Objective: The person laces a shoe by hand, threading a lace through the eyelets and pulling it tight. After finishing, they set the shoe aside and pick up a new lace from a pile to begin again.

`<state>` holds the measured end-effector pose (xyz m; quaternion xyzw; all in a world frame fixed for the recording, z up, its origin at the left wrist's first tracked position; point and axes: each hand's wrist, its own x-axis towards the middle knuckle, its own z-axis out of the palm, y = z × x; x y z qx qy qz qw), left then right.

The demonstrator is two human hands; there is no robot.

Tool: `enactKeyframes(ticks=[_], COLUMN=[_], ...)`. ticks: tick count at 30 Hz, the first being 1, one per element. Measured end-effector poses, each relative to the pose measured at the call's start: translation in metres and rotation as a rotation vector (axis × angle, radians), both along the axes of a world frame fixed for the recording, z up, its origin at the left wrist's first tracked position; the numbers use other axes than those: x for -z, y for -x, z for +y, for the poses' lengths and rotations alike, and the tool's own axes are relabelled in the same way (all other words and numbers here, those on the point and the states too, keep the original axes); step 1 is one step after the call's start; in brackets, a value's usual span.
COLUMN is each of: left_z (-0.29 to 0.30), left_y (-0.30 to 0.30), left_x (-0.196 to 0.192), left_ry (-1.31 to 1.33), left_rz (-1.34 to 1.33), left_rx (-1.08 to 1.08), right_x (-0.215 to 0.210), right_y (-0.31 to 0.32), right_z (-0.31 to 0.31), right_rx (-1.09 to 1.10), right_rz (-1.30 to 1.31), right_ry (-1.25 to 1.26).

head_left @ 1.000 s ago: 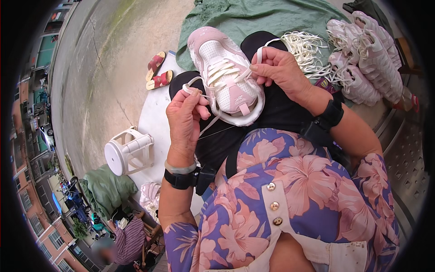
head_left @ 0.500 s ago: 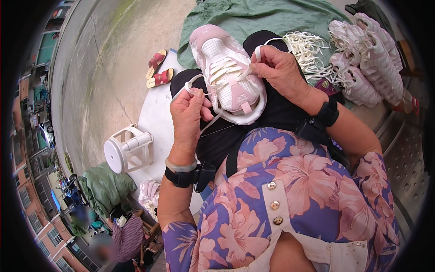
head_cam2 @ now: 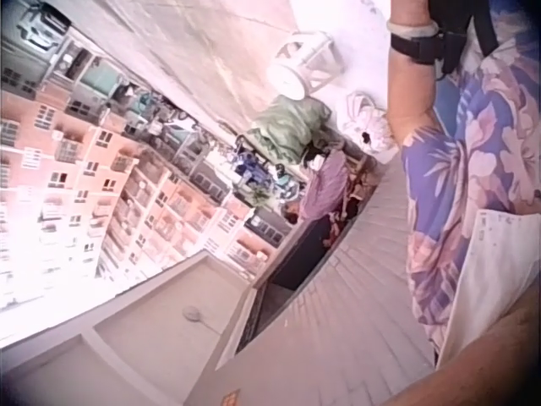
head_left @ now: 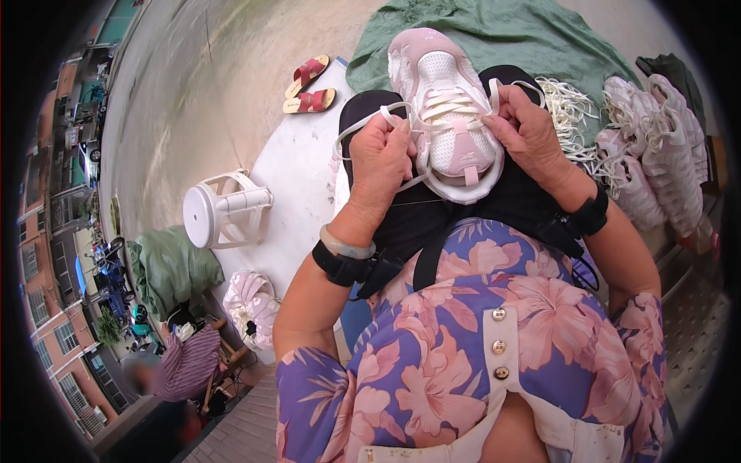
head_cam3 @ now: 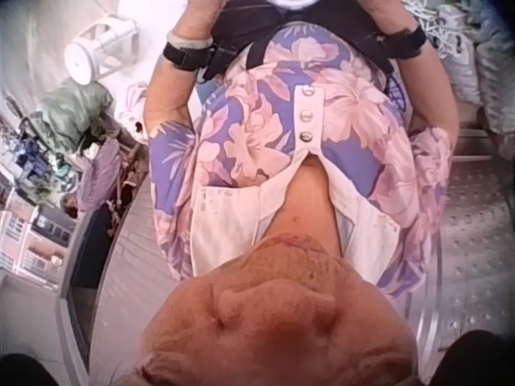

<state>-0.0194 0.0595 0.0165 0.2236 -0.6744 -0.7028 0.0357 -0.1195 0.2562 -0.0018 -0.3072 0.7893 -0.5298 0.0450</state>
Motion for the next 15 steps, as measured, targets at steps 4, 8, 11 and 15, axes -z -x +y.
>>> enactKeyframes(ticks=[4,8,11,15], left_z=[0.002,0.004,0.006,0.005], left_y=[0.001,-0.001,-0.003,-0.004], left_x=[0.004,0.007,0.008,0.019], left_ry=[0.062,0.161,0.227,0.412], left_rz=[0.026,0.035,0.029,0.133], left_rx=[0.019,0.009,-0.010,-0.024], right_x=[0.012,0.006,0.000,-0.008], right_y=[0.000,-0.012,-0.019,-0.024], right_z=[0.014,0.019,0.021,0.019], right_rx=[0.052,0.086,0.077,0.010], right_rz=[-0.187,-0.164,-0.034,0.270], right_ry=[-0.054,0.013,0.042,0.035])
